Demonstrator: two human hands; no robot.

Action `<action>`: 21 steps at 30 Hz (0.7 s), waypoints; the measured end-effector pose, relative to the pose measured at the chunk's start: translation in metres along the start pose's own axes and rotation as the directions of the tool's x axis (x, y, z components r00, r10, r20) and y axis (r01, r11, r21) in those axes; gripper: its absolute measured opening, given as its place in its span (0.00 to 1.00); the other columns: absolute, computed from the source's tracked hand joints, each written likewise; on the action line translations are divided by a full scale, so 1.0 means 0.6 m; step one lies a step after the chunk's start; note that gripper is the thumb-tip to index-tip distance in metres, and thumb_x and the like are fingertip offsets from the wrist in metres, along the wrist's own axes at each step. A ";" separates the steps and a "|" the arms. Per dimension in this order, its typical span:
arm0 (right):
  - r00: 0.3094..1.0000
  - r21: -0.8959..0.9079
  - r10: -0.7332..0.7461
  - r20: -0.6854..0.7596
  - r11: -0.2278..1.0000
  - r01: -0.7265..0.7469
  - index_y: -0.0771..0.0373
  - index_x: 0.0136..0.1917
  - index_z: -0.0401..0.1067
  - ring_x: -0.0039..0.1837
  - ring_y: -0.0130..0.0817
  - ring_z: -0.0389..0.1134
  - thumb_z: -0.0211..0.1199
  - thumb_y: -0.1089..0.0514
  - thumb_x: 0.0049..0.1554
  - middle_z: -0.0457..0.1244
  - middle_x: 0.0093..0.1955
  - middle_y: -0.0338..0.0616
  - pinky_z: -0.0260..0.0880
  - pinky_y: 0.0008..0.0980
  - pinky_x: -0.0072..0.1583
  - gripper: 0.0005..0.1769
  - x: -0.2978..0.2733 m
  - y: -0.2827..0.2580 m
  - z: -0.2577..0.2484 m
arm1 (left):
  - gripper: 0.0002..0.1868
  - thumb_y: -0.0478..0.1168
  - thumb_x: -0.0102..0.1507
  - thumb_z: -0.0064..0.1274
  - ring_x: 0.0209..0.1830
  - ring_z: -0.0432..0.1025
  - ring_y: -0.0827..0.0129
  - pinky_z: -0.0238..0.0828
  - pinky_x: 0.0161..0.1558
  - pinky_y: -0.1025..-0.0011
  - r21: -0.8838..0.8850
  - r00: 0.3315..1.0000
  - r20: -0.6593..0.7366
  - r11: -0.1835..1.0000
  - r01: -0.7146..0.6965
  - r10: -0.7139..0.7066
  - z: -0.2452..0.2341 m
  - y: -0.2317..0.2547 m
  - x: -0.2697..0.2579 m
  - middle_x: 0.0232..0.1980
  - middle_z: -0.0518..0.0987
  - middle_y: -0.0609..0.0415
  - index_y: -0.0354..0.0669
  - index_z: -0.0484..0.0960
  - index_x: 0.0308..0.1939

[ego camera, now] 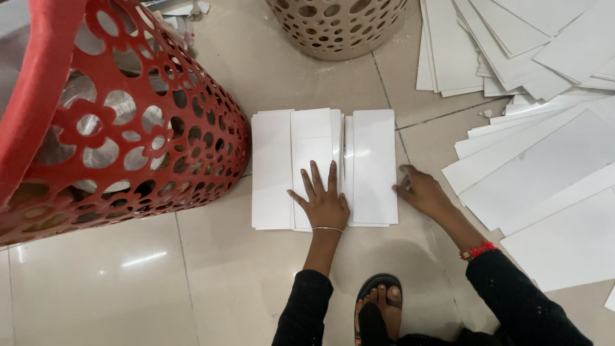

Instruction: The person sits on a tiled floor and organizes a large pile of white rectangular papers. They pick up the papers, align them, and place them into neat stacks on the floor. The person continues this process, moving papers from a scattered pile into organized stacks.

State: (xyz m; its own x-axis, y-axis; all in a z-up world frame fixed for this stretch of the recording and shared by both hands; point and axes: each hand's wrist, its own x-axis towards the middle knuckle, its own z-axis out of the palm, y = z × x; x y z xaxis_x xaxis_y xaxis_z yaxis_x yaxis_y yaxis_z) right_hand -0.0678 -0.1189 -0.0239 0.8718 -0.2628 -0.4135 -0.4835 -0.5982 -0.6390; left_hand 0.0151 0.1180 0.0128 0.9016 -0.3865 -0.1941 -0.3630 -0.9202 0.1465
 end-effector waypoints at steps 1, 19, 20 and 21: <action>1.000 0.010 -0.009 -0.016 1.000 0.010 0.71 0.70 0.61 0.49 0.47 0.72 0.66 0.50 0.55 0.67 0.51 0.54 0.72 0.39 0.52 0.36 0.014 -0.007 -0.005 | 0.47 0.46 0.62 0.50 0.83 0.26 0.43 0.19 0.68 0.21 0.005 1.000 0.006 1.000 0.000 0.000 -0.001 0.000 0.000 0.84 0.33 0.44 0.68 0.43 0.81; 0.977 0.068 -0.110 0.181 0.993 0.099 0.60 0.68 0.68 0.48 0.37 0.72 0.64 0.55 0.56 0.70 0.47 0.45 0.72 0.36 0.53 0.27 -0.121 0.063 -0.042 | 0.47 0.49 0.59 0.55 0.83 0.33 0.42 0.23 0.67 0.21 0.015 0.994 -0.106 0.999 -0.035 0.036 -0.006 0.005 -0.007 0.83 0.39 0.41 0.63 0.50 0.80; 0.981 0.028 -0.094 0.167 0.995 0.091 0.60 0.66 0.69 0.48 0.35 0.72 0.63 0.55 0.56 0.71 0.47 0.43 0.71 0.36 0.53 0.25 -0.147 0.075 -0.059 | 0.47 0.50 0.59 0.56 0.83 0.34 0.41 0.23 0.68 0.21 -0.029 0.987 -0.153 0.999 -0.043 0.038 -0.007 0.010 -0.013 0.83 0.40 0.39 0.58 0.51 0.80; 0.985 0.057 -0.066 0.158 0.997 0.057 0.59 0.66 0.70 0.48 0.36 0.72 0.64 0.55 0.56 0.71 0.47 0.43 0.72 0.36 0.52 0.24 -0.170 0.085 -0.078 | 0.47 0.52 0.59 0.56 0.82 0.34 0.39 0.24 0.68 0.21 -0.074 0.979 -0.199 0.996 -0.052 0.037 -0.009 0.016 -0.018 0.82 0.40 0.38 0.54 0.51 0.79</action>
State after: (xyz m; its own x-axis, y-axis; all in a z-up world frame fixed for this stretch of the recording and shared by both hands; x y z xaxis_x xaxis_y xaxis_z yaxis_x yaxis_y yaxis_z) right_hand -0.1776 -0.1583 0.0159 0.8782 -0.1002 -0.4677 -0.4363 -0.5682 -0.6977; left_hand 0.0028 0.1137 0.0213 0.9164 -0.4001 0.0086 -0.3914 -0.8917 0.2274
